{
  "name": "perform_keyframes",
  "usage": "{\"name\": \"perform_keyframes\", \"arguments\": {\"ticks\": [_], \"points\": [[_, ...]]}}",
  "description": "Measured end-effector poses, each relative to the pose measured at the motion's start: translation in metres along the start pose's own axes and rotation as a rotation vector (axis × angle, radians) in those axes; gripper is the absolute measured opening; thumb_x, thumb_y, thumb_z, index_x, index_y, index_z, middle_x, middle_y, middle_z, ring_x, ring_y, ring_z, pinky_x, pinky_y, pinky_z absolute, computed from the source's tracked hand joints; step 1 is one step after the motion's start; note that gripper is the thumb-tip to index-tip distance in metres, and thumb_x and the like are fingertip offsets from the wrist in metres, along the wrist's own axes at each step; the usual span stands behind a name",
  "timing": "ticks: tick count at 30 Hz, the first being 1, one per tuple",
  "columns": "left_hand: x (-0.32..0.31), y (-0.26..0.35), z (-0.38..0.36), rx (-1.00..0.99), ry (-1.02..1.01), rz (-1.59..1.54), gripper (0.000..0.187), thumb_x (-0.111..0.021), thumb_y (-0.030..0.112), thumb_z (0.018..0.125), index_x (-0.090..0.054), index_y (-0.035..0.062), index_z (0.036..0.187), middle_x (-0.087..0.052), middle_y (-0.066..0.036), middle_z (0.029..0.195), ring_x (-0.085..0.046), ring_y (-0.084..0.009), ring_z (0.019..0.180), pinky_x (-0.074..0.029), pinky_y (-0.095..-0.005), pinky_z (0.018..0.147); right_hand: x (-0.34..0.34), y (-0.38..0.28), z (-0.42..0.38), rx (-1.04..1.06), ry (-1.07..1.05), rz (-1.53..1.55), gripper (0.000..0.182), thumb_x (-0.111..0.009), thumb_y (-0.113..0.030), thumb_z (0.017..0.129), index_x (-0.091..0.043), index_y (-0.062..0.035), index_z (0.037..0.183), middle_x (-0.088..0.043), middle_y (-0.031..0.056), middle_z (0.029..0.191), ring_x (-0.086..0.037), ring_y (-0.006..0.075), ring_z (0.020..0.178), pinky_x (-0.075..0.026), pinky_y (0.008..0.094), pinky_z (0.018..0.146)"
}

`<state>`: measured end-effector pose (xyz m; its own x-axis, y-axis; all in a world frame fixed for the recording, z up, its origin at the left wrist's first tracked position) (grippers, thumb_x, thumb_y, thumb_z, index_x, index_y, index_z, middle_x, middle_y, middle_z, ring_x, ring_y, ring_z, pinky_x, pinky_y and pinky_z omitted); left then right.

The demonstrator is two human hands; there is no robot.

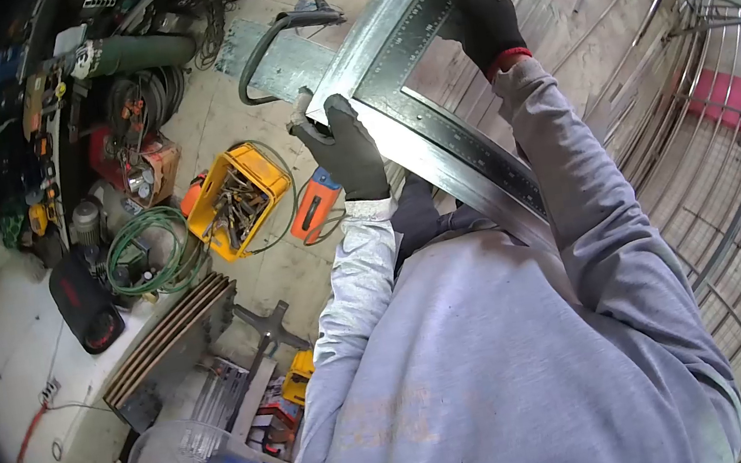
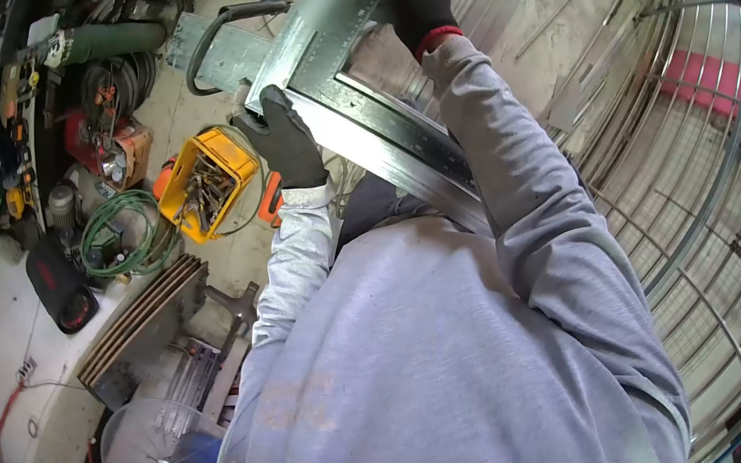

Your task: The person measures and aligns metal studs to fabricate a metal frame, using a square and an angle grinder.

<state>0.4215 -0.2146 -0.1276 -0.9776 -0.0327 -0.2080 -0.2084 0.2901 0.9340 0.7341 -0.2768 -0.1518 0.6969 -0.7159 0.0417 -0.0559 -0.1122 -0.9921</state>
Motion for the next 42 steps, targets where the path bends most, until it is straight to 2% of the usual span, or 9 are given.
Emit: {"name": "perform_keyframes", "arguments": {"ticks": [7, 10, 15, 18, 21, 23, 27, 31, 42], "points": [[-0.012, 0.021, -0.011, 0.021, -0.013, 0.087, 0.04, -0.062, 0.017, 0.107, -0.053, 0.0104, 0.145, -0.058, 0.002, 0.098, -0.047, -0.0013, 0.073, -0.038, -0.0172, 0.06, -0.015, -0.05, -0.018, 0.72, 0.108, -1.017, 0.045, -0.071, 0.004, 0.085, -0.075, -0.0125, 0.127, -0.077, 0.0136, 0.115, -0.075, 0.0331, 0.105, -0.063, 0.0406, 0.083], [-0.014, 0.023, -0.013, -0.016, -0.039, 0.125, 0.043, -0.063, 0.019, 0.107, -0.052, 0.0085, 0.146, -0.059, -0.002, 0.104, -0.053, -0.0061, 0.084, -0.046, -0.0224, 0.072, -0.004, -0.022, -0.009, -0.165, 0.212, 0.059, 0.025, -0.063, -0.029, 0.103, -0.073, -0.0089, 0.091, -0.07, 0.0072, 0.081, -0.066, 0.0239, 0.074, -0.052, 0.0417, 0.069], [-0.003, 0.025, 0.0, -0.423, -0.141, 0.7, 0.036, -0.053, 0.022, 0.109, -0.058, 0.0034, 0.139, -0.063, -0.02, 0.116, -0.059, -0.0338, 0.107, -0.045, -0.0471, 0.104, -0.01, -0.016, -0.003, -0.17, 0.212, 0.034, 0.023, -0.066, -0.023, 0.101, -0.072, -0.0069, 0.085, -0.065, 0.0087, 0.074, -0.065, 0.021, 0.07, -0.053, 0.0386, 0.068], [0.001, 0.022, -0.007, -0.826, -0.249, 1.251, 0.031, -0.047, 0.014, 0.109, -0.059, 0.0028, 0.136, -0.063, -0.028, 0.119, -0.056, -0.048, 0.12, -0.038, -0.0574, 0.114, -0.016, -0.024, 0.0, 0.665, 0.294, -1.005, 0.018, -0.07, -0.023, 0.097, -0.074, -0.0076, 0.089, -0.069, 0.0118, 0.078, -0.07, 0.0268, 0.076, -0.055, 0.0414, 0.072], [0.006, 0.018, 0.003, -0.354, -0.115, 0.664, 0.029, -0.058, 0.014, 0.106, -0.06, 0.0051, 0.135, -0.055, -0.033, 0.136, -0.059, -0.0489, 0.122, -0.047, -0.0557, 0.105, 0.003, -0.031, 0.004, 0.491, 0.274, -1.124, 0.015, -0.076, -0.023, 0.09, -0.076, -0.0084, 0.094, -0.073, 0.0135, 0.084, -0.073, 0.0327, 0.083, -0.058, 0.0435, 0.079], [0.006, 0.02, 0.002, -0.25, -0.089, 0.575, 0.03, -0.061, 0.013, 0.106, -0.06, 0.0068, 0.135, -0.052, -0.033, 0.144, -0.061, -0.0488, 0.124, -0.049, -0.0555, 0.104, 0.049, -0.006, -0.018, -0.338, 0.261, 0.399, 0.015, -0.076, -0.023, 0.091, -0.076, -0.0094, 0.098, -0.074, 0.0111, 0.085, -0.073, 0.0317, 0.079, -0.06, 0.0428, 0.074], [0.016, 0.013, 0.012, -0.469, -0.124, 0.849, 0.036, -0.056, 0.012, 0.107, -0.056, 0.0076, 0.142, -0.051, -0.025, 0.149, -0.059, -0.0476, 0.127, -0.046, -0.0579, 0.11, 0.147, -0.067, -0.06, -0.273, 0.332, 0.232, 0.017, -0.068, -0.026, 0.101, -0.074, -0.0104, 0.104, -0.072, 0.0083, 0.085, -0.073, 0.0288, 0.085, -0.06, 0.0453, 0.083], [0.025, -0.015, 0.036, -0.772, -0.201, 1.379, 0.043, -0.051, 0.012, 0.108, -0.051, 0.0076, 0.151, -0.049, -0.017, 0.154, -0.056, -0.0466, 0.132, -0.042, -0.0607, 0.115, 0.267, -0.148, -0.14, 0.465, 0.485, -1.476, 0.016, -0.073, -0.017, 0.086, -0.077, -0.0171, 0.101, -0.076, 0.0134, 0.093, -0.075, 0.0339, 0.085, -0.057, 0.0477, 0.073], [0.028, -0.016, 0.052, -0.757, -0.28, 1.266, 0.038, -0.053, 0.015, 0.111, -0.046, 0.0034, 0.147, -0.058, -0.015, 0.144, -0.06, -0.027, 0.13, -0.052, -0.0411, 0.104, 0.465, -0.082, -0.444, -0.302, 0.739, -1.267, 0.019, -0.064, -0.023, 0.096, -0.078, -0.0159, 0.107, -0.076, 0.0151, 0.096, -0.075, 0.0349, 0.092, -0.058, 0.0478, 0.083]]}}
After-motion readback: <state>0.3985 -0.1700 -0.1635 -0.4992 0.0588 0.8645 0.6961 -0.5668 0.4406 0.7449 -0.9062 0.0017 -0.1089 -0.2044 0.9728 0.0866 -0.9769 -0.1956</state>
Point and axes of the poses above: each hand's wrist, its own z-axis towards the middle knuckle, its own x-axis out of the back of the hand, y = z × x, the point moved 8 cm from there along z, towards the middle knuckle
